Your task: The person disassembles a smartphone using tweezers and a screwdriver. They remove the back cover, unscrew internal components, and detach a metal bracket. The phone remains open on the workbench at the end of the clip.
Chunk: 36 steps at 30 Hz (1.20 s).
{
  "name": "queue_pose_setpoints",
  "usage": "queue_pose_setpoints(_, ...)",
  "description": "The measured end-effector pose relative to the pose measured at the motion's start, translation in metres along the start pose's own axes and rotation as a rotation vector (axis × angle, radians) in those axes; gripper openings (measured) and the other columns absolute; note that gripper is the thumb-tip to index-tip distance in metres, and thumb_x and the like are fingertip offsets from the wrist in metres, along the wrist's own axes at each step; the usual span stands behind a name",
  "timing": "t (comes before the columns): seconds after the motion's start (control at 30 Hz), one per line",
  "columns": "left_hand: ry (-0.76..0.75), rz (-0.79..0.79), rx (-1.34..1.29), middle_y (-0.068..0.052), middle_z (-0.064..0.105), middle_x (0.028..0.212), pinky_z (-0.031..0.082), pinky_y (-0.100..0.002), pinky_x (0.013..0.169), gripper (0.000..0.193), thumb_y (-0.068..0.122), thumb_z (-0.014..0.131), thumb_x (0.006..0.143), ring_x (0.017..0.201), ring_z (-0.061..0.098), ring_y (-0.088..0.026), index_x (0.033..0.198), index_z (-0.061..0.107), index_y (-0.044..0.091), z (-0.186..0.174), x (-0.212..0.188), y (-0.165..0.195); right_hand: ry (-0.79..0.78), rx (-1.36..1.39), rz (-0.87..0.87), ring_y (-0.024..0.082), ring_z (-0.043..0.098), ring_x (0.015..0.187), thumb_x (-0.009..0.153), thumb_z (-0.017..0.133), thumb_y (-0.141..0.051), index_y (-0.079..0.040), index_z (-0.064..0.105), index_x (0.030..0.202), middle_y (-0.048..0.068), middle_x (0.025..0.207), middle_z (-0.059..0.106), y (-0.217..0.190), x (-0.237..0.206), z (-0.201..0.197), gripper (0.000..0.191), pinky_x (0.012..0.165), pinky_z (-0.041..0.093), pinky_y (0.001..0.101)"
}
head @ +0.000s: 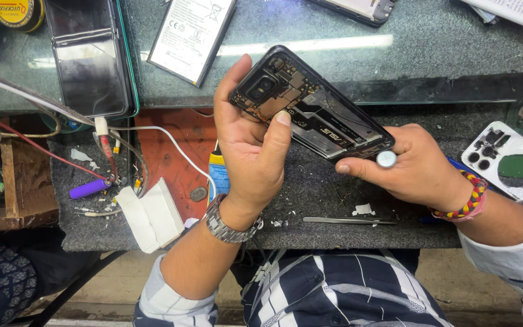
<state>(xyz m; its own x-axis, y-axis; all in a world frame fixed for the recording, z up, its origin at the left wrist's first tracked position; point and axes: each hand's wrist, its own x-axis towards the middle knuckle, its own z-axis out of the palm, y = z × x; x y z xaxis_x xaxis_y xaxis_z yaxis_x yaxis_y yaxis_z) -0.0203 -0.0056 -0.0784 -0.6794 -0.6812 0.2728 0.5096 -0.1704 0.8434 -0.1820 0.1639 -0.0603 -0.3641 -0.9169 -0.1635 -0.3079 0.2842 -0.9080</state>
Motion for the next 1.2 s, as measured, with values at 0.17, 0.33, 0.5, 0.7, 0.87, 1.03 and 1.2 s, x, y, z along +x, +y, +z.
queue_pose_setpoints(0.17,0.024,-0.004,-0.017,-0.013,0.058,0.136,0.051,-0.029,0.115,0.056,-0.004,0.061,0.111,0.123,0.059,-0.016,0.157,0.028,0.004,-0.0003,-0.0009,-0.0015,0.010,-0.035,-0.043,0.004,0.067,0.073,0.083,0.083,-0.016,-0.007,0.078,0.108,0.000,0.086,0.080,-0.0048,0.0007,-0.0005,0.028,0.063,0.054,0.0218)
queue_pose_setpoints(0.33,0.031,-0.011,-0.031,-0.012,0.058,0.134,0.052,-0.030,0.112,0.054,-0.001,0.064,0.111,0.121,0.059,-0.016,0.154,0.032,0.005,-0.0008,-0.0009,-0.0021,0.018,-0.047,-0.041,0.005,0.068,0.072,0.082,0.083,-0.016,-0.007,0.078,0.110,0.002,0.086,0.081,-0.0066,0.0010,-0.0007,0.029,0.063,0.054,0.0222)
queue_pose_setpoints(0.5,0.012,0.001,0.013,-0.010,0.058,0.130,0.055,-0.028,0.108,0.054,0.001,0.065,0.111,0.118,0.061,-0.014,0.154,0.032,0.006,-0.0023,-0.0013,-0.0010,0.013,-0.039,-0.067,0.005,0.070,0.073,0.083,0.083,-0.016,-0.007,0.077,0.110,0.002,0.089,0.081,-0.0062,0.0011,-0.0011,0.030,0.064,0.055,0.0217)
queue_pose_setpoints(0.7,-0.003,-0.005,0.023,-0.010,0.059,0.128,0.057,-0.026,0.103,0.055,0.001,0.064,0.112,0.115,0.061,-0.013,0.155,0.030,0.007,-0.0022,-0.0019,0.0002,0.019,-0.039,-0.067,0.005,0.069,0.074,0.083,0.083,-0.016,-0.007,0.077,0.111,0.002,0.089,0.081,-0.0065,0.0008,-0.0014,0.030,0.064,0.055,0.0218)
queue_pose_setpoints(0.87,-0.015,-0.007,0.032,-0.011,0.061,0.130,0.058,-0.024,0.098,0.055,0.001,0.062,0.112,0.113,0.062,-0.012,0.155,0.029,0.007,-0.0030,-0.0023,0.0009,0.026,-0.052,-0.073,0.005,0.067,0.072,0.082,0.083,-0.016,-0.007,0.077,0.110,0.002,0.087,0.080,-0.0067,0.0008,-0.0021,0.030,0.063,0.054,0.0218)
queue_pose_setpoints(1.03,-0.015,-0.002,0.029,-0.011,0.061,0.131,0.058,-0.024,0.098,0.055,0.000,0.061,0.111,0.114,0.062,-0.012,0.155,0.029,0.007,-0.0026,-0.0028,0.0000,0.027,-0.050,-0.068,0.005,0.066,0.069,0.082,0.083,-0.016,-0.007,0.078,0.109,0.001,0.083,0.079,-0.0070,0.0007,-0.0023,0.029,0.061,0.052,0.0220)
queue_pose_setpoints(1.2,0.002,0.013,0.042,-0.009,0.057,0.129,0.057,-0.024,0.100,0.052,0.001,0.063,0.112,0.115,0.061,-0.012,0.153,0.031,0.007,-0.0026,-0.0027,-0.0016,0.032,-0.074,-0.065,0.005,0.066,0.068,0.082,0.083,-0.018,-0.008,0.078,0.109,0.001,0.082,0.079,-0.0065,0.0012,-0.0024,0.029,0.060,0.052,0.0221)
